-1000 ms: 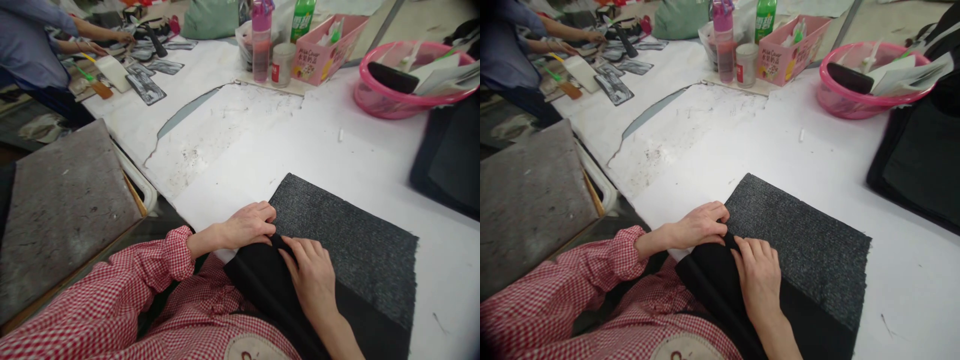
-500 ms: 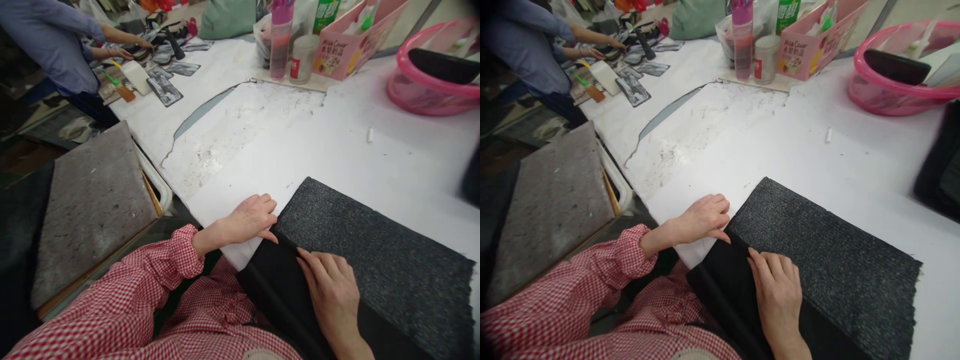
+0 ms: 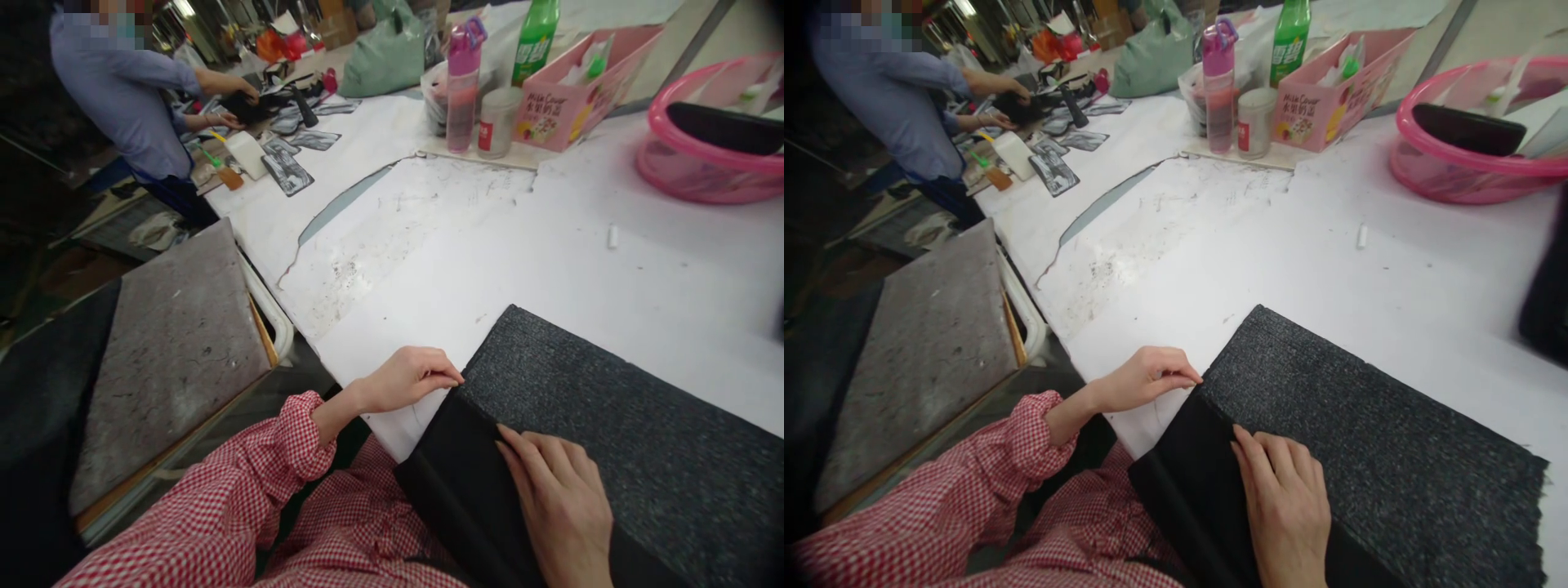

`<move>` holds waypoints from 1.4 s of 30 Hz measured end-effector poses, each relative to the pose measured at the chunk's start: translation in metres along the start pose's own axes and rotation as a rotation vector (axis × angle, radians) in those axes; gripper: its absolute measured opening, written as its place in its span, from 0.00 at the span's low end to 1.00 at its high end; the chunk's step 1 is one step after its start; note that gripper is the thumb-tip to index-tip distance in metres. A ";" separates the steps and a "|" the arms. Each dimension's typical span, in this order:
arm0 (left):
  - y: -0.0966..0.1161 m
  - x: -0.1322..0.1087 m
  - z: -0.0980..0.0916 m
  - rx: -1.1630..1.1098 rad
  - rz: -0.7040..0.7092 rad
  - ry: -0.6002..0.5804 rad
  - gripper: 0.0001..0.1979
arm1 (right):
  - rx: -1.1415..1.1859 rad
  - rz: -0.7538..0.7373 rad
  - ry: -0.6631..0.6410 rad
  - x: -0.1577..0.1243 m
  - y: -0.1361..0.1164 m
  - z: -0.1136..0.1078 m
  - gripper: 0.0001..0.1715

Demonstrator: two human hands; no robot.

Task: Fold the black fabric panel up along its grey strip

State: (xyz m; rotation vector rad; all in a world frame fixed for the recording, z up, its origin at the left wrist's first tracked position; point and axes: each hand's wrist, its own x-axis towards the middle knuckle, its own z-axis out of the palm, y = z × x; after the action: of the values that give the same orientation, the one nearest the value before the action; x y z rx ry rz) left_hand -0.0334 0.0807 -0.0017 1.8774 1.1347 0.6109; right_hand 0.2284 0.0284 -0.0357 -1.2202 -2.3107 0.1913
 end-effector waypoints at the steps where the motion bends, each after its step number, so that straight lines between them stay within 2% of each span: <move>1: 0.000 -0.001 0.003 -0.064 -0.032 0.002 0.08 | -0.001 0.000 0.001 0.000 0.000 0.000 0.11; 4: -0.001 -0.003 0.009 -0.119 -0.071 0.037 0.08 | 0.008 0.007 0.004 0.000 0.000 -0.001 0.11; 7: 0.000 -0.004 0.013 -0.006 -0.018 0.042 0.06 | 0.028 0.010 0.011 -0.002 0.000 -0.002 0.10; 11: 0.001 -0.004 0.015 0.106 0.060 0.003 0.13 | 0.051 0.006 0.006 -0.004 0.001 -0.002 0.11; 17: -0.001 0.001 0.020 0.092 0.127 -0.005 0.04 | 0.079 0.018 0.023 -0.001 -0.001 -0.003 0.11; 25: -0.010 0.001 0.025 0.124 0.222 0.006 0.06 | 0.041 0.008 -0.017 -0.005 0.003 -0.001 0.17; 32: -0.016 -0.006 0.029 0.360 0.344 0.032 0.11 | 0.041 0.010 -0.043 -0.005 0.002 0.000 0.19; 42: -0.021 -0.013 0.031 0.587 0.454 0.035 0.09 | 0.016 0.002 -0.081 -0.007 0.002 0.002 0.22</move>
State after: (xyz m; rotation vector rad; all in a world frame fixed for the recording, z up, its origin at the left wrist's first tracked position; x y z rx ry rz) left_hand -0.0267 0.0617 -0.0358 2.6801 0.9760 0.5953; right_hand 0.2319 0.0247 -0.0410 -1.2280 -2.3723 0.2637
